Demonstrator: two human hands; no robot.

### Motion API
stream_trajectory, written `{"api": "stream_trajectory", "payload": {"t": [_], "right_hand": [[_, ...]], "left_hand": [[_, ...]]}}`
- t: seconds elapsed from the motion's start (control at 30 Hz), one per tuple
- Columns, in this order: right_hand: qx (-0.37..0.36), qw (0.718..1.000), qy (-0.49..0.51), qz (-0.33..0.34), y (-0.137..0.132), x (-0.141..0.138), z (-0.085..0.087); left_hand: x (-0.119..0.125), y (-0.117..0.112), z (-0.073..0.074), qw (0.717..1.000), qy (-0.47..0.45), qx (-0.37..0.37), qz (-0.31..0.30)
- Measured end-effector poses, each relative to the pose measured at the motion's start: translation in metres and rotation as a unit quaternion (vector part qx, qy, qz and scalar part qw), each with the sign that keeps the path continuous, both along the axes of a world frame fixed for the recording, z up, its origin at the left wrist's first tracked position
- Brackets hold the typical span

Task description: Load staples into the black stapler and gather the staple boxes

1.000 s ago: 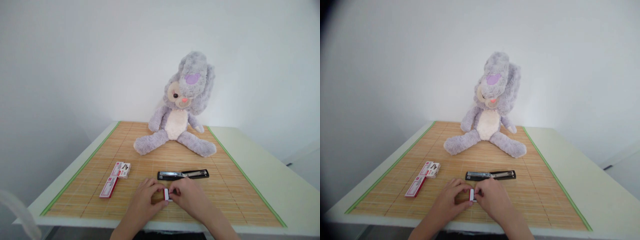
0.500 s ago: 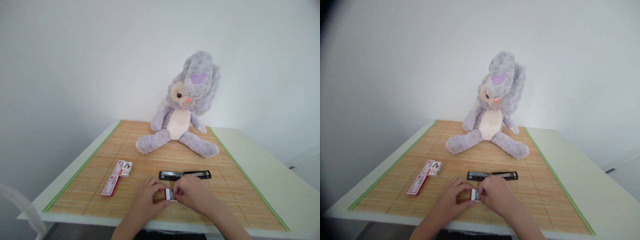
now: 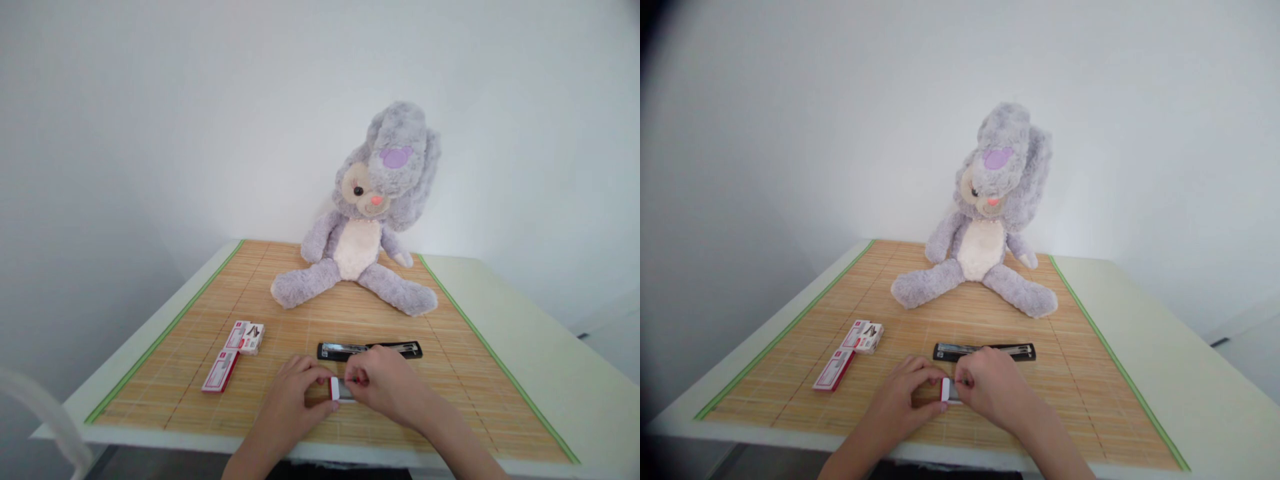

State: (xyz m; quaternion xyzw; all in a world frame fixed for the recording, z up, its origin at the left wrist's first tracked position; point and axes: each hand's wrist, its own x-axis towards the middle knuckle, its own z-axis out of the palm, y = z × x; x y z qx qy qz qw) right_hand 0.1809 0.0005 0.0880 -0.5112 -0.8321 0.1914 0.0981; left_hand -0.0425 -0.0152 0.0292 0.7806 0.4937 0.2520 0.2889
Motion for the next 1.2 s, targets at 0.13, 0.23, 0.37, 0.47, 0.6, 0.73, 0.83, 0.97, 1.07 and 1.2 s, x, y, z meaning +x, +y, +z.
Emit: {"api": "stream_trajectory", "payload": {"t": [0.13,0.23,0.37,0.47,0.6,0.73,0.83,0.97,1.07,1.2], "right_hand": [[-0.030,0.997,0.054,-0.035,-0.007,0.023,0.003],[-0.051,0.992,0.095,-0.069,-0.014,0.038,-0.007],[-0.064,0.986,0.119,-0.094,-0.022,0.052,-0.025],[-0.056,0.985,0.123,-0.110,-0.025,0.058,-0.032],[-0.045,0.983,0.131,-0.118,-0.026,0.056,-0.035],[-0.038,0.986,0.112,-0.114,-0.025,0.049,-0.037],[-0.038,0.988,0.103,-0.111,-0.024,0.047,-0.039],[-0.044,0.988,0.102,-0.110,-0.025,0.049,-0.039],[-0.049,0.988,0.100,-0.108,-0.026,0.050,-0.036],[-0.051,0.987,0.105,-0.114,-0.029,0.054,-0.033]], "left_hand": [[0.000,-0.001,-0.002,1.000,-0.006,0.004,0.000],[0.000,-0.001,-0.003,1.000,-0.003,0.003,0.001],[0.000,-0.001,-0.003,1.000,0.003,0.005,0.005],[0.001,0.000,-0.002,1.000,0.004,0.003,0.004],[0.001,0.000,-0.002,1.000,0.003,0.002,0.004],[0.001,-0.001,0.000,1.000,0.001,0.003,0.005],[0.001,-0.002,0.001,1.000,0.001,-0.001,0.003],[0.001,-0.002,0.001,1.000,0.003,-0.004,0.006],[0.001,-0.002,0.001,1.000,0.002,-0.001,0.008],[0.001,-0.001,0.000,1.000,0.002,0.001,0.005]]}}
